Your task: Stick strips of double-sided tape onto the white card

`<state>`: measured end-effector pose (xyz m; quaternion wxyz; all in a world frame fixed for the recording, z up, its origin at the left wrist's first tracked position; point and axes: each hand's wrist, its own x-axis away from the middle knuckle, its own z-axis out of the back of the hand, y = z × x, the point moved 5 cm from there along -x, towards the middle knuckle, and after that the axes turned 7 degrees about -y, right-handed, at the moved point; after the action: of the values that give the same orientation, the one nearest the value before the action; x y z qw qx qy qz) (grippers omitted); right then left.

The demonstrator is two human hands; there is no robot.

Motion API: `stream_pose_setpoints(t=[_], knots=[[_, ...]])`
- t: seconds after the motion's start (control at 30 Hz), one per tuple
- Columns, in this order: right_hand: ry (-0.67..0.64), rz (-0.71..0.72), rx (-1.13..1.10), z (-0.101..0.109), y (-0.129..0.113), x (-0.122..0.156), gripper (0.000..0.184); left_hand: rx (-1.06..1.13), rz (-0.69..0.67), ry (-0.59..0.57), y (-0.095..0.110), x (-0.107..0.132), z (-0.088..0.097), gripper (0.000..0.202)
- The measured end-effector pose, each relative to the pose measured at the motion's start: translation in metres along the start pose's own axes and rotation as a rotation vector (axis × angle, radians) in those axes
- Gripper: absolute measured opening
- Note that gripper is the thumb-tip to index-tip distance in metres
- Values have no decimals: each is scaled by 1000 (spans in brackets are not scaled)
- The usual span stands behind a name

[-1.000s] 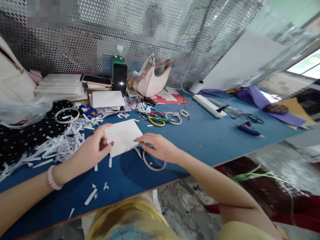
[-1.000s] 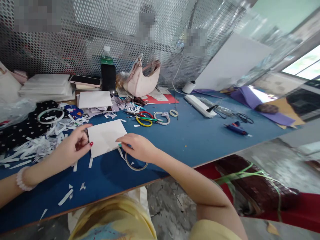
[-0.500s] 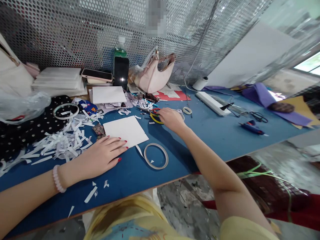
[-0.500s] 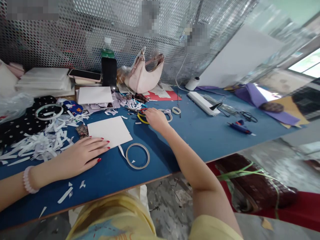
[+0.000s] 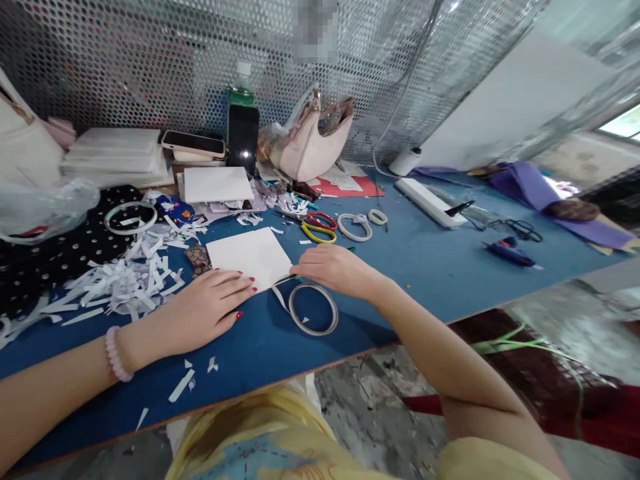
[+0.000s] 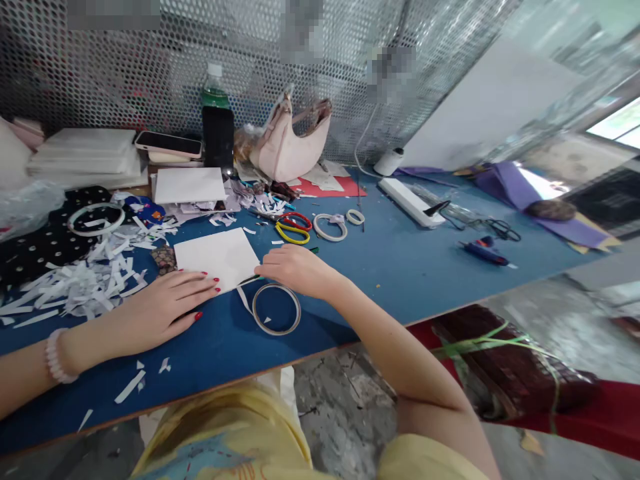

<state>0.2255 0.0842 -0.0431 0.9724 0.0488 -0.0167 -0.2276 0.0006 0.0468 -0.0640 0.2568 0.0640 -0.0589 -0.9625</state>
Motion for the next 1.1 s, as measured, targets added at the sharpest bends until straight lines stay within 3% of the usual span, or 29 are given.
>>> stream_pose_setpoints(t=[0.33, 0.6, 0.87, 1.1], knots=[[19, 27, 50, 2, -2, 1, 40, 19, -26, 45, 0, 0, 2, 37], [-6, 20, 116, 2, -6, -3, 27, 10, -28, 46, 1, 0, 2, 36], [30, 44, 270, 7, -15, -5, 25, -20, -33, 24, 0, -3, 2, 35], [-15, 27, 261, 8, -12, -3, 25, -30, -11, -31, -2, -4, 0, 36]])
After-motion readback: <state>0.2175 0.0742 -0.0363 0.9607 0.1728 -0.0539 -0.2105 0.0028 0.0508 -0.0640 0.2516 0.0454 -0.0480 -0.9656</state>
